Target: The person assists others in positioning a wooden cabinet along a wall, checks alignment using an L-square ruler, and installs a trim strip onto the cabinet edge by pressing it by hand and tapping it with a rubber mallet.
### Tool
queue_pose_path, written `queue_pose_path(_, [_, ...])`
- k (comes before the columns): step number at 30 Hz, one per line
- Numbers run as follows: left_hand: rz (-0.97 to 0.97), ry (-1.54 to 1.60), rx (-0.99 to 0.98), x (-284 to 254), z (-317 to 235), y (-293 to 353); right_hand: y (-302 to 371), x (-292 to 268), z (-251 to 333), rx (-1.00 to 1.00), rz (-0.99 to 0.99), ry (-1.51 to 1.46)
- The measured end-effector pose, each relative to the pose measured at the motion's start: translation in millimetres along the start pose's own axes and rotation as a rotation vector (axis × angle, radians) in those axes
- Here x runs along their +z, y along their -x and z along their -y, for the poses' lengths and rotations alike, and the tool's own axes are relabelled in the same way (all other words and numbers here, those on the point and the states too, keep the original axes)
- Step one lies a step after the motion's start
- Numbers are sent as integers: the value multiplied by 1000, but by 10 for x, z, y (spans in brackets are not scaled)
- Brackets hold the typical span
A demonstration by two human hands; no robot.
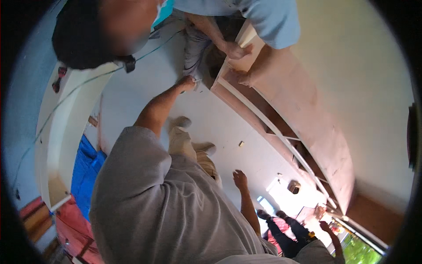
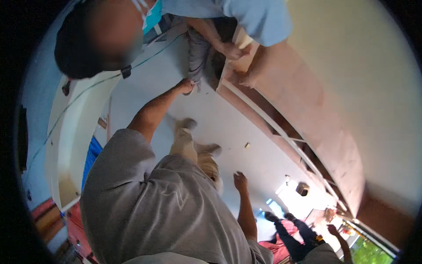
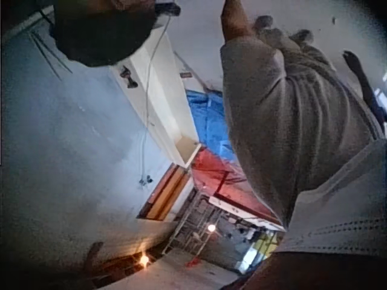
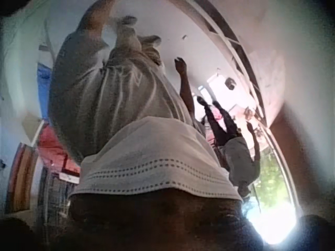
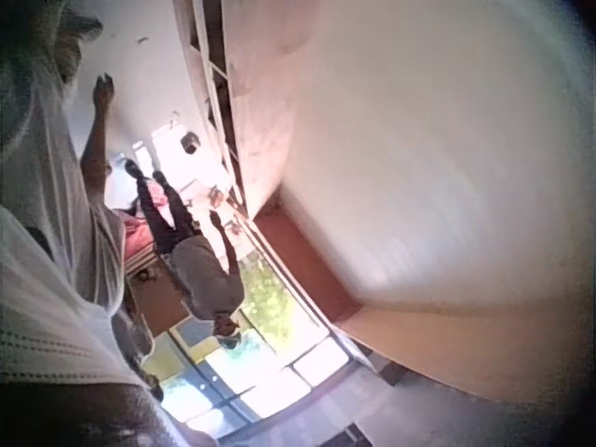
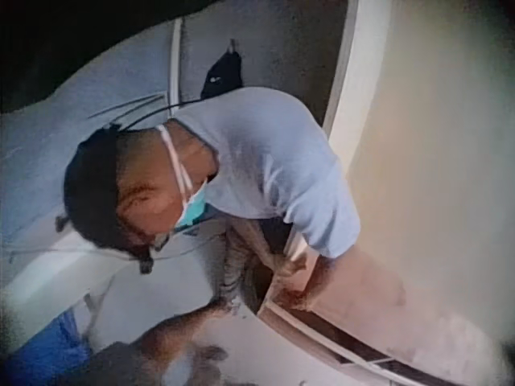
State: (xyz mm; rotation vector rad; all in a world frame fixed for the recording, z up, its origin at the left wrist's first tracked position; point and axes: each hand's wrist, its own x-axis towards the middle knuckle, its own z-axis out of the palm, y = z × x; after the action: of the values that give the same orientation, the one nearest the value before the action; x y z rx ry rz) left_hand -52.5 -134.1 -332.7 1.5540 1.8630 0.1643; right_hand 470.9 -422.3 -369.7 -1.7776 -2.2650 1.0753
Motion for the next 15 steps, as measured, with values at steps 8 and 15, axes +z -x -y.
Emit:
queue_pose_path(8, [16,-271,286,-261,364,-825,804,594,256,745,72,-354])
queue_pose_path(15, [166,-190,298,-372,-25,-1199,555,1289,1535,670,-97,-820])
